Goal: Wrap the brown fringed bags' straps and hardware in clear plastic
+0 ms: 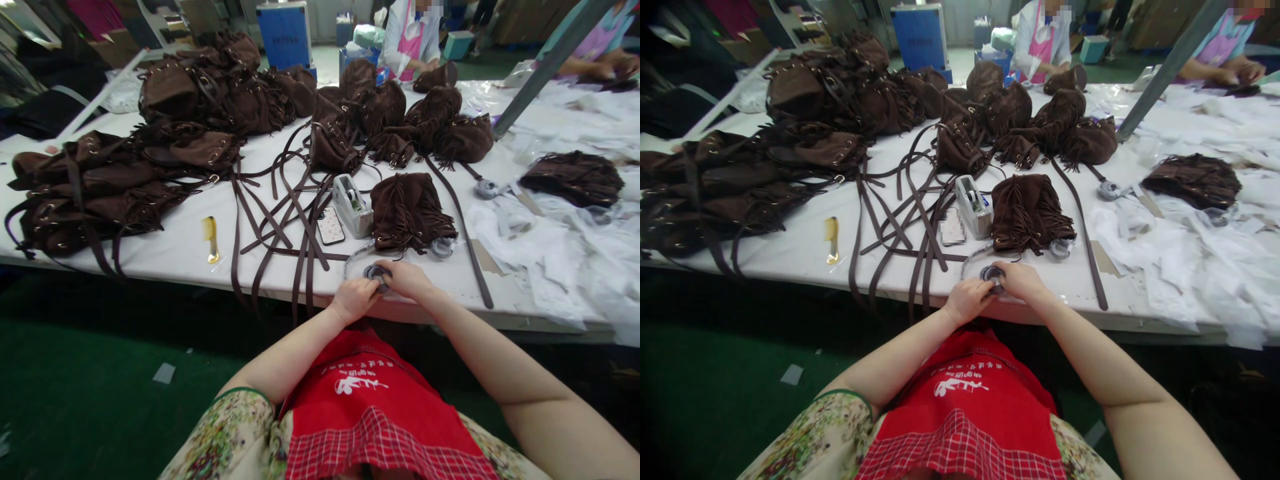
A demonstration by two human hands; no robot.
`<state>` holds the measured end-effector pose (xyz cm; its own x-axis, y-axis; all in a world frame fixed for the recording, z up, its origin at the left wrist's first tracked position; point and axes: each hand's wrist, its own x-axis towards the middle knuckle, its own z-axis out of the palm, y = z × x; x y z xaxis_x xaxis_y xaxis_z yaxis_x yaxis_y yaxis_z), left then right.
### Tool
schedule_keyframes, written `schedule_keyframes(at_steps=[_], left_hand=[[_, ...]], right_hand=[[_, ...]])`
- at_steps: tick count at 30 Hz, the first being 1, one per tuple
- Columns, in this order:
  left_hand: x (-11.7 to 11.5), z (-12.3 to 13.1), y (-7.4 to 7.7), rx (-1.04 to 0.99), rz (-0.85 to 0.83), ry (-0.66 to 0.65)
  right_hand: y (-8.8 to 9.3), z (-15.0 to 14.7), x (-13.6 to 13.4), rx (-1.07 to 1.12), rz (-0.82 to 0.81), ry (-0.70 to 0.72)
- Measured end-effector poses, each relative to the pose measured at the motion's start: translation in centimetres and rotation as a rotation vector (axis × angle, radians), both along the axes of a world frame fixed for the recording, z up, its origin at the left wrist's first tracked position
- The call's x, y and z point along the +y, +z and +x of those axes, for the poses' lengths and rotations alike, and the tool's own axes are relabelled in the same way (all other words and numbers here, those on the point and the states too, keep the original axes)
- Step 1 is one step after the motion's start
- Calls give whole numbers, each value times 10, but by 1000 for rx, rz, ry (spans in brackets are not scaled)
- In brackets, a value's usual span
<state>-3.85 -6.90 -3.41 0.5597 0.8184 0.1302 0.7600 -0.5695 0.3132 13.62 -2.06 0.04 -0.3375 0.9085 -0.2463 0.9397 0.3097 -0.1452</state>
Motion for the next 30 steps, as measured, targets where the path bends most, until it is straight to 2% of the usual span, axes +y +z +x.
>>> schedule_keyframes(at_steps=[3,5,8,10,13,18,20,22,25,27,30], left_hand=[[5,-19,4,41,40,-59],[9,-22,7,72,69,-123],[14,-14,9,75,108,-231],[17,-4,8,49,117,-235],[16,10,3,-5,120,-147],[6,35,-11,-96,139,56],[2,44,-16,-119,154,128],[2,48,-20,-127,164,150],[8,38,-19,-118,151,40],[16,24,-15,-100,137,-56],[28,4,-7,-56,133,-131]], right_hand=[[5,8,8,23,-1,176],[10,14,14,24,-22,316],[18,22,21,-41,-51,465],[21,27,21,-64,-43,500],[19,32,15,-20,4,405],[4,34,-5,6,1,-66],[0,31,-12,16,-11,-195],[-2,29,-15,48,-7,-266],[-1,29,-13,101,-17,-246],[1,32,-7,113,-30,-164],[4,39,5,114,-54,13]])
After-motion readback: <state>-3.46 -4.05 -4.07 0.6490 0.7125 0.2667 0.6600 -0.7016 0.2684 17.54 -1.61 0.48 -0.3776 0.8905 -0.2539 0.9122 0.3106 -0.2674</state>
